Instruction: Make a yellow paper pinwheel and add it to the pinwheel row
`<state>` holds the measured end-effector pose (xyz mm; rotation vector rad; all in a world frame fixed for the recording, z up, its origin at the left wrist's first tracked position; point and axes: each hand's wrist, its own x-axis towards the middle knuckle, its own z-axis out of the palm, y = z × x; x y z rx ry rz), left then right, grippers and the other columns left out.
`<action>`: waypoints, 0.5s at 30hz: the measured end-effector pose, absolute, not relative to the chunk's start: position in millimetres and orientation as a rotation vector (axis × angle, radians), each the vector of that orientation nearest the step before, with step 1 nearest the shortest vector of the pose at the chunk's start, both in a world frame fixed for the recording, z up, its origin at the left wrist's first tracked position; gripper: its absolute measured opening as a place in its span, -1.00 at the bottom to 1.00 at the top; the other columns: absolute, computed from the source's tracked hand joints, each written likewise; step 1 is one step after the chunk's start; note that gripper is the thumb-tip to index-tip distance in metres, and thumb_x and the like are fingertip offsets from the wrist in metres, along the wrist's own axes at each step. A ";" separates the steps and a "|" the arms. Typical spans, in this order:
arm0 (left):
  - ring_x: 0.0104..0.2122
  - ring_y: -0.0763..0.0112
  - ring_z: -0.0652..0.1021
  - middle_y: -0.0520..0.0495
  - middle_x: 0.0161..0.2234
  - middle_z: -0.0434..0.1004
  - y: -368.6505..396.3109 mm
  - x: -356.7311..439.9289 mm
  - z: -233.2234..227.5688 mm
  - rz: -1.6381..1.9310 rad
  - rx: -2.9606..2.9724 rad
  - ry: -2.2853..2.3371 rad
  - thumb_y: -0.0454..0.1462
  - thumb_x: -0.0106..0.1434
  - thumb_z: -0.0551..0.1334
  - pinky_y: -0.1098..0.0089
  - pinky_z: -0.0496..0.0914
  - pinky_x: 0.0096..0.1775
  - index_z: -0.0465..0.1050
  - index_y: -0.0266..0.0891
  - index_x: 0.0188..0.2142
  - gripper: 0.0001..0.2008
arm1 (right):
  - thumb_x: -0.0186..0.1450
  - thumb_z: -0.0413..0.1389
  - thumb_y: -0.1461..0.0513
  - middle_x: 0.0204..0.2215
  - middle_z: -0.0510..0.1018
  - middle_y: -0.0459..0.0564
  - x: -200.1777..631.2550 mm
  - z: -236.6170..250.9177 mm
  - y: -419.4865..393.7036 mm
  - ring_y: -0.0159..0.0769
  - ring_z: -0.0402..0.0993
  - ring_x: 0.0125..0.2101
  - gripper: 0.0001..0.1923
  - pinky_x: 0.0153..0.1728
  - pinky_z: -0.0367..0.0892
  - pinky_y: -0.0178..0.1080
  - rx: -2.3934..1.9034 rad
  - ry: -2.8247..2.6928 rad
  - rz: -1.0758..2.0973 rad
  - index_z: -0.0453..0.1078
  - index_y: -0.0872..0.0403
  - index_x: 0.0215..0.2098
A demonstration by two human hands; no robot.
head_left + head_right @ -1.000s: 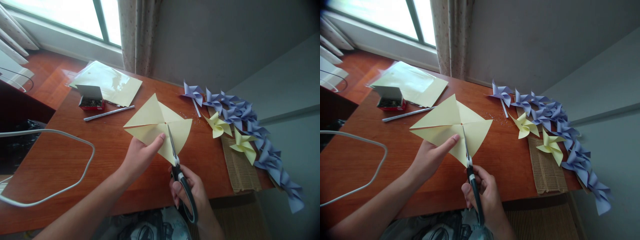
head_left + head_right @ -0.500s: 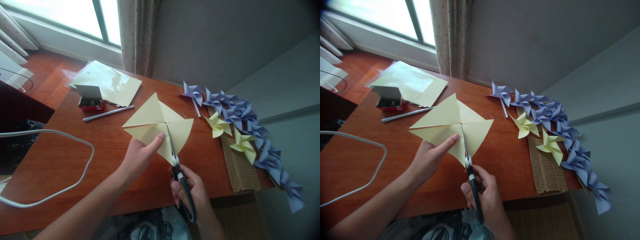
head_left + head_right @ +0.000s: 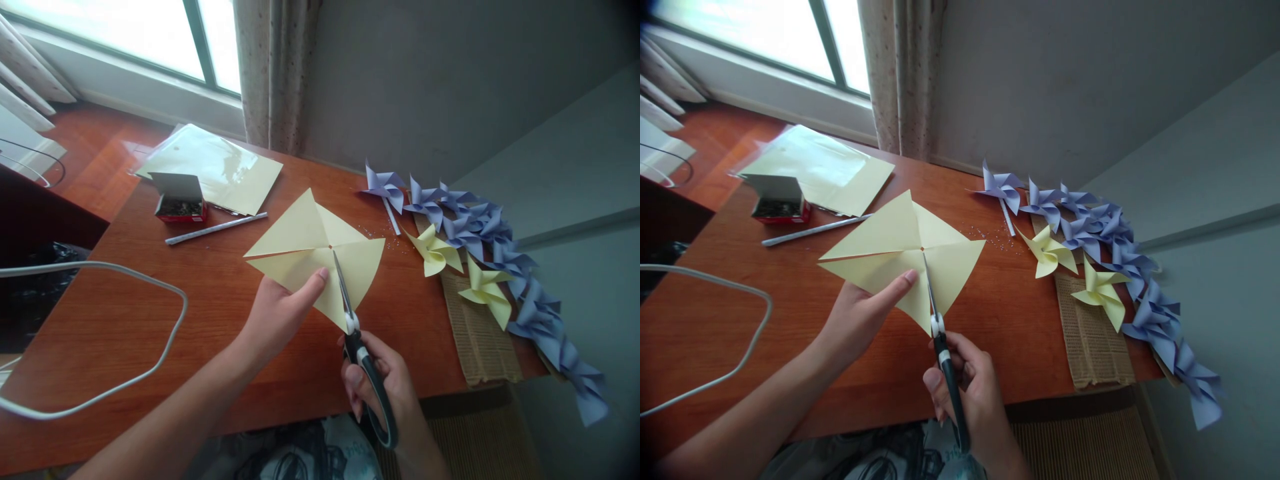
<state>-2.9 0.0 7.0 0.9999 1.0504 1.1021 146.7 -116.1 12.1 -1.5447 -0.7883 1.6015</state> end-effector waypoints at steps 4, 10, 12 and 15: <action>-0.10 0.18 0.64 -0.17 -0.11 0.69 -0.2 -3.3 9.1 1.092 1.009 1.058 -0.16 0.27 0.35 0.35 0.50 -0.07 0.58 -0.33 -0.15 -0.73 | 0.14 0.31 -0.18 -0.60 0.37 -0.19 148.1 8.7 -116.8 -0.54 0.19 -0.70 -0.35 -0.67 0.14 -0.44 -1.404 -0.785 1.649 0.37 0.13 -0.08; -0.09 0.14 0.64 -0.20 -0.07 0.68 -0.6 -3.8 9.2 1.065 1.000 1.060 -0.12 0.26 0.34 0.32 0.50 -0.07 0.59 -0.33 -0.12 -0.68 | 0.16 0.29 -0.19 -0.61 0.37 -0.18 147.8 7.2 -116.5 -0.51 0.19 -0.69 -0.36 -0.66 0.11 -0.41 -1.365 -0.756 1.679 0.37 0.12 -0.08; -0.11 0.15 0.64 -0.20 -0.08 0.68 -0.6 -3.5 9.3 1.064 0.996 1.061 -0.13 0.26 0.34 0.33 0.50 -0.07 0.59 -0.33 -0.15 -0.70 | 0.14 0.32 -0.17 -0.60 0.37 -0.19 147.4 7.7 -116.3 -0.53 0.19 -0.69 -0.37 -0.65 0.11 -0.42 -1.374 -0.739 1.677 0.37 0.12 -0.09; -0.13 0.17 0.64 -0.18 -0.11 0.69 -0.7 -3.1 9.6 1.070 0.993 1.064 -0.14 0.26 0.35 0.34 0.49 -0.09 0.58 -0.32 -0.16 -0.72 | 0.12 0.35 -0.14 -0.59 0.36 -0.20 146.8 8.4 -116.3 -0.55 0.19 -0.68 -0.37 -0.64 0.12 -0.44 -1.392 -0.733 1.662 0.38 0.12 -0.09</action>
